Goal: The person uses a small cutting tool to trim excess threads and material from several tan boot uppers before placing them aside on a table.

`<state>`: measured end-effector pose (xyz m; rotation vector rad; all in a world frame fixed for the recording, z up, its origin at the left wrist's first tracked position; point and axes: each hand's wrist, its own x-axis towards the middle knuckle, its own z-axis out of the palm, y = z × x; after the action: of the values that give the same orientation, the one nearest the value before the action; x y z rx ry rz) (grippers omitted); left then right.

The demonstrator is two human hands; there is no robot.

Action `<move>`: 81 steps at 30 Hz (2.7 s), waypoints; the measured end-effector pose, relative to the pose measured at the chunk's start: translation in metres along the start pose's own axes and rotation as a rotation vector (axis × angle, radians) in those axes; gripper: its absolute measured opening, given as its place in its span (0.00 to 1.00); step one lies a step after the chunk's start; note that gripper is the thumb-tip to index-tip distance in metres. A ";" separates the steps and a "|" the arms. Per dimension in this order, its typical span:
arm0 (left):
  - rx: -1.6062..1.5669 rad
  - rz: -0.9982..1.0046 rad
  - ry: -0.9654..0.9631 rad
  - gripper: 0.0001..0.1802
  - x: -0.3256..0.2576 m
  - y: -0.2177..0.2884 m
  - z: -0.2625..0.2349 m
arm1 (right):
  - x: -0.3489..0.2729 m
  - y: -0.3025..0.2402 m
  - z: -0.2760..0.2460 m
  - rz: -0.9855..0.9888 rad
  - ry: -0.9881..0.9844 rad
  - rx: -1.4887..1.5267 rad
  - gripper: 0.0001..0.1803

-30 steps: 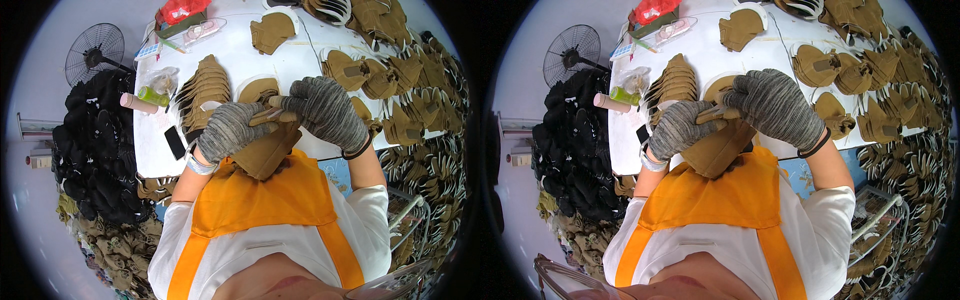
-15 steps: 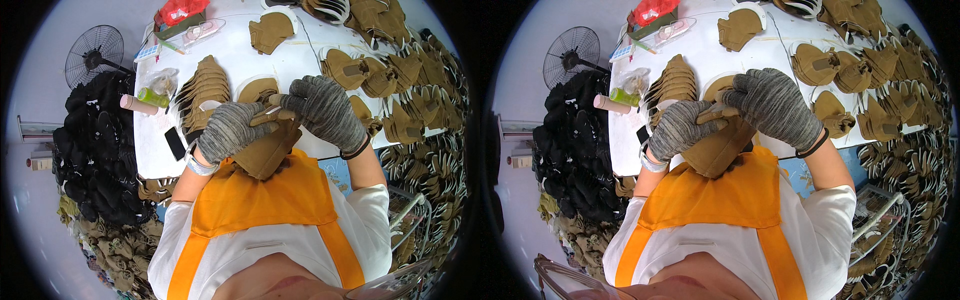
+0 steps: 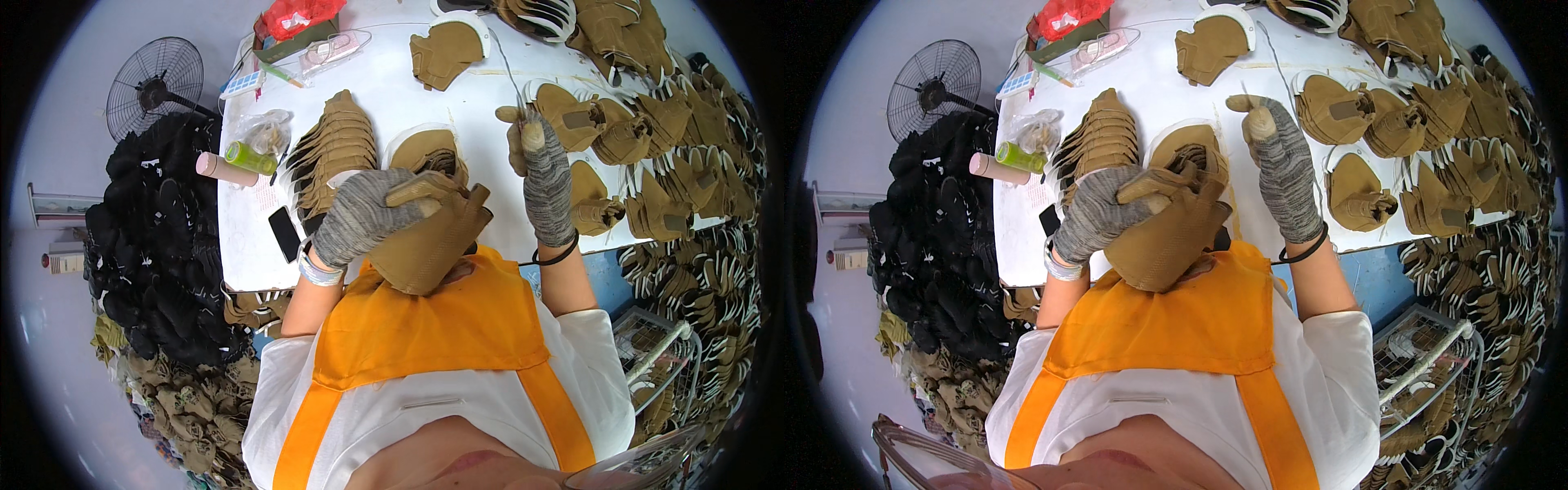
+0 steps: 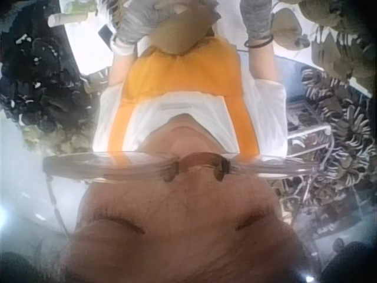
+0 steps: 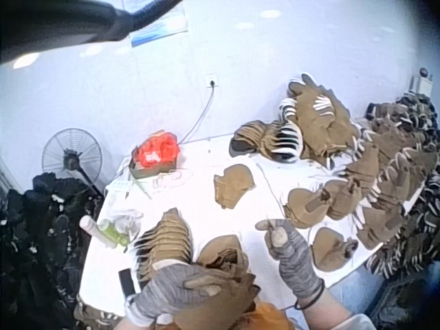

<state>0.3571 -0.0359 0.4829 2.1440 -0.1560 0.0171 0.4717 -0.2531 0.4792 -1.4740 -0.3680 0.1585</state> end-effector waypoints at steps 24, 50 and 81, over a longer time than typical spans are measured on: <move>-1.401 -0.007 0.719 0.35 -0.020 -0.049 -0.021 | -0.007 0.038 0.018 0.250 -0.164 0.341 0.22; -0.120 0.056 0.709 0.23 -0.003 -0.026 -0.017 | 0.024 0.019 0.028 -0.054 -0.256 0.100 0.25; -1.323 0.026 0.513 0.44 0.003 0.030 0.008 | 0.049 -0.050 0.067 -0.914 -0.072 -0.473 0.24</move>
<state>0.3566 -0.0590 0.5039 0.7716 0.1008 0.3688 0.4892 -0.1786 0.5394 -1.6147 -1.1545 -0.6471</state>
